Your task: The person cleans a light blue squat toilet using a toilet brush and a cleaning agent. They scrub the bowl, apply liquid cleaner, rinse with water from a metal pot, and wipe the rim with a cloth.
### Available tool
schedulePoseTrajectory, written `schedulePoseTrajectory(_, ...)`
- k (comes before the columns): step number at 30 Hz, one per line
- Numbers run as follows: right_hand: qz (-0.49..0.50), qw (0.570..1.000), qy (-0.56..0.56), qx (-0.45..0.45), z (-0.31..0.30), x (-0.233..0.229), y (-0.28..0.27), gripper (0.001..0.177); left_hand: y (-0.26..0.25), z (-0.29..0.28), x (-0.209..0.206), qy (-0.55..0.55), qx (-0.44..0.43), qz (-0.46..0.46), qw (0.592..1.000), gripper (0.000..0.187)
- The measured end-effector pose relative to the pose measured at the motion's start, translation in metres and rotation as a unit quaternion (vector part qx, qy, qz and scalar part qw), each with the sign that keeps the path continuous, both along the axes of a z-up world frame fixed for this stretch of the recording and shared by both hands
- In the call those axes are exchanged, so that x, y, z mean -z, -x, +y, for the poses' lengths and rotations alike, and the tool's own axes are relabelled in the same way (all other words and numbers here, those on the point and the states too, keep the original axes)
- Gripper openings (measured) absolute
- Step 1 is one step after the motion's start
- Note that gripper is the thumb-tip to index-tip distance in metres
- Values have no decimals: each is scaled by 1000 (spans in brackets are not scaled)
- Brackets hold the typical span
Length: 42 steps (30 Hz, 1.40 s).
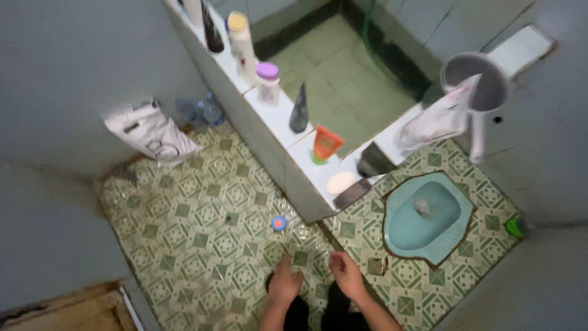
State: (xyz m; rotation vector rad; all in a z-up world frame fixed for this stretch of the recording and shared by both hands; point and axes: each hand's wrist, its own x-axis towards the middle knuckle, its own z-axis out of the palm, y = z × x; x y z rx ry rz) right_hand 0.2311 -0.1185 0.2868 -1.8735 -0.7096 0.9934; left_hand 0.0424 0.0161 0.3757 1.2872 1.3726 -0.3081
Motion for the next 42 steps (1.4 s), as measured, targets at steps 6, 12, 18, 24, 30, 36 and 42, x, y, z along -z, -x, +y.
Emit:
schedulePoseTrajectory(6,-414,889,-190,-33,65,-158,-42,41,-54,22,-60,-317,-18,-145,937,67)
schedulePoseTrajectory(12,-600,768,-107,-197,112,-241,-78,70,-77,31,-89,-380,29,-130,915,67)
schedulePoseTrajectory(18,-626,719,-92,-287,114,-223,-101,67,-83,23,-113,-380,32,-124,916,67)
schedulePoseTrajectory(24,-583,762,-95,-266,101,-212,-109,48,-80,10,-121,-351,34,-103,930,69)
schedulePoseTrajectory(30,-441,892,-92,-38,7,-185,-93,54,-66,-16,-82,-384,124,-137,905,61)
schedulePoseTrajectory(36,-11,952,-181,248,-108,-105,-62,55,-48,-32,-19,-316,264,-191,891,55)
schedulePoseTrajectory(42,279,804,-121,511,-182,-123,-21,61,-52,-22,16,-302,428,-164,836,57)
